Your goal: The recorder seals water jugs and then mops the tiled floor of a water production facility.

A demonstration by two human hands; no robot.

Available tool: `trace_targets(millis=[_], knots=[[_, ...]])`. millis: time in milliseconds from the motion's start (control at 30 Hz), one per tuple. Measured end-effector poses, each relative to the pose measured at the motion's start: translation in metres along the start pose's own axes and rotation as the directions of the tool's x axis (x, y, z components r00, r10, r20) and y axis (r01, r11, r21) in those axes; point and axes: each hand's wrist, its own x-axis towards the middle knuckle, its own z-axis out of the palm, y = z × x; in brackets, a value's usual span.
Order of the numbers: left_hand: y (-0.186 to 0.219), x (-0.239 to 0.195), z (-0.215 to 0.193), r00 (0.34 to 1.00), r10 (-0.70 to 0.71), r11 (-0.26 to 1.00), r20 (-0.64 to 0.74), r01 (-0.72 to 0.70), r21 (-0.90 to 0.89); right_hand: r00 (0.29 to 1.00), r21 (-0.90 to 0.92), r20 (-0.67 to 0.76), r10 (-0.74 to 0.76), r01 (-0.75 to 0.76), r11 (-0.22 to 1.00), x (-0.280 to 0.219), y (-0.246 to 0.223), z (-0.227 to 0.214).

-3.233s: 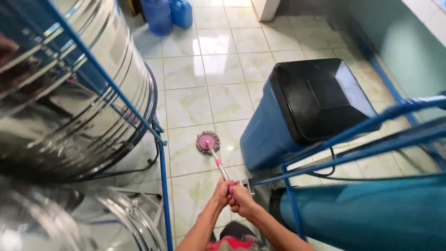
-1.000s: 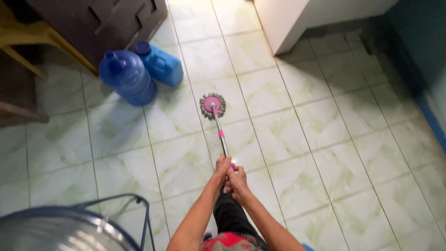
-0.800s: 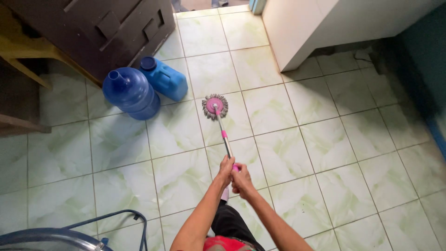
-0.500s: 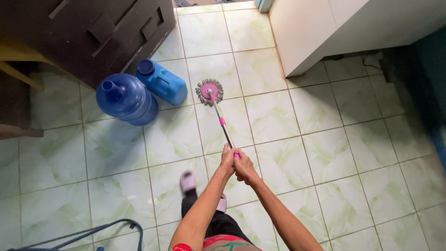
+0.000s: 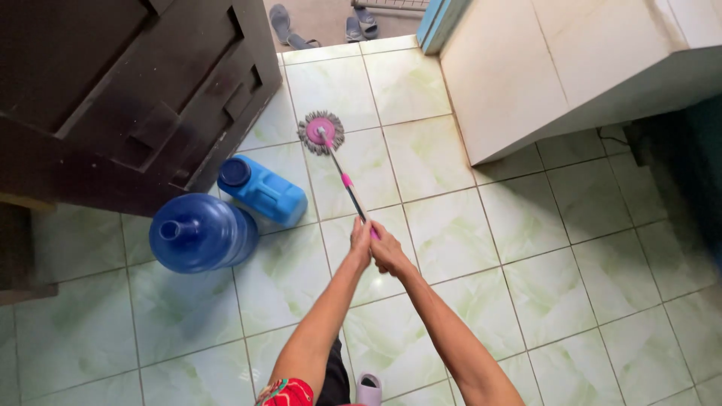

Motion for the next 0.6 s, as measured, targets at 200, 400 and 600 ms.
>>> trace_targets(millis=[200,400,600], knots=[[0.142,0.021,0.018,0.993,0.088,0.935,-0.081,-0.054,0.351,0.998,0.030,0.039,-0.045,0.044,0.999,0.076,-0.070,0.030],[0.052,0.041,-0.032,0.998,0.055,0.944,-0.017,-0.046,0.327,0.989,-0.193,-0.051,-0.141,0.128,0.973,0.073,-0.006,0.038],[0.001,-0.122,-0.003,0.980,-0.181,0.907,-0.077,0.197,0.371,0.952,-0.373,-0.015,-0.307,0.279,0.885,0.010,0.138,0.003]])
